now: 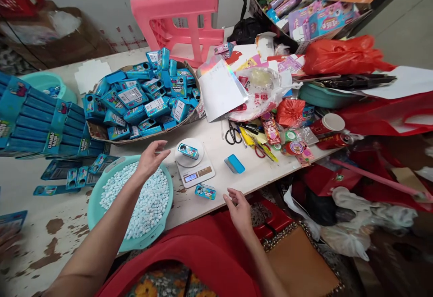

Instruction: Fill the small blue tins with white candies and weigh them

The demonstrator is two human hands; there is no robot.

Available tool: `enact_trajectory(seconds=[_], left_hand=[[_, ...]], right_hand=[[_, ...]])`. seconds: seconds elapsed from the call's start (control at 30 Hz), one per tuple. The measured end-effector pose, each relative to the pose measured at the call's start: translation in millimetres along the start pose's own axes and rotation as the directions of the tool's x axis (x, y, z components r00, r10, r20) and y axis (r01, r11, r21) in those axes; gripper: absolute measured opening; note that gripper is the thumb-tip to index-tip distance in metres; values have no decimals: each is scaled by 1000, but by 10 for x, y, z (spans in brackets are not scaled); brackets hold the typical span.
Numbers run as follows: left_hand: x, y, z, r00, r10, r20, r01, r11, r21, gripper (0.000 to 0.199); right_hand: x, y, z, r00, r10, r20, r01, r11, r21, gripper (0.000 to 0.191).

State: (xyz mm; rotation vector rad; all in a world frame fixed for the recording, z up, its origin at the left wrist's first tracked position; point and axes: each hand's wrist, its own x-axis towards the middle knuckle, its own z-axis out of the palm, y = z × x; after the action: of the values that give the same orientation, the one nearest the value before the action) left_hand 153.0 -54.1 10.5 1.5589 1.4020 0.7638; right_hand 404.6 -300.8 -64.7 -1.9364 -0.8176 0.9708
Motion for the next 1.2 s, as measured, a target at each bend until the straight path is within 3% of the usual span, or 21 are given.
enact_trajectory(seconds=[0.17,0.23,0.3,0.37,0.43,0.5,0.6,0.67,0.73,0.8,0.87,0.93,1.0,1.07,1.13,1.2], left_hand=[[235,81,239,959,149,241,-197,961,192,62],[215,39,186,961,138,238,-194,953,233,53],[85,-108,19,995,63,74,-82,950,301,33],[-138,-348,-202,989,-95,-111,130,922,364,18],[-395,-614,-397,951,-285,-123,310,864,395,18],[-619,-822,-521,931,-360,-51,353,858,373,18],[-815,-960,-624,917,-398,18,384,895,228,11],[-867,-977,-696,862,-506,12,507,862,-28,13],[-880,-974,-770,796,-603,48,572,724,-386,21],[-851,-940,-805,766,-635,102,554,572,-605,23],[-753,-835,-759,774,-614,157,557,541,-630,22],[-571,-635,-617,812,-544,209,567,654,-500,22],[-318,-369,-400,865,-419,274,488,830,-271,22],[-39,-106,-149,904,-261,338,272,962,16,20],[212,88,87,905,-123,408,-6,954,301,16],[394,190,273,889,-61,454,-185,860,476,13]], right_hand=[[-17,45,-3,1000,14,-1,-14,999,29,39],[-5,45,-10,1000,13,-3,-12,1000,24,40],[17,34,-25,1000,9,-6,-9,1000,19,40],[44,22,-41,1000,12,-16,-12,1000,16,40],[72,11,-51,1000,18,-20,-17,1000,14,41],[103,-2,-46,1000,22,-6,-22,1000,4,41],[154,-31,-5,999,17,31,-17,1000,-12,41],[188,-54,37,999,2,48,-2,1000,-12,41],[218,-76,78,998,-16,66,17,1000,-8,40],[237,-96,110,996,-29,79,29,1000,-6,39],[246,-113,129,995,-31,90,32,999,-3,39],[248,-118,133,995,-23,94,23,1000,2,38],[249,-107,122,996,-16,90,15,1000,9,38],[256,-77,98,997,-13,79,12,1000,16,38],[268,-38,60,998,-7,66,5,1000,23,38],[281,-4,12,999,8,50,-10,1000,30,39]])
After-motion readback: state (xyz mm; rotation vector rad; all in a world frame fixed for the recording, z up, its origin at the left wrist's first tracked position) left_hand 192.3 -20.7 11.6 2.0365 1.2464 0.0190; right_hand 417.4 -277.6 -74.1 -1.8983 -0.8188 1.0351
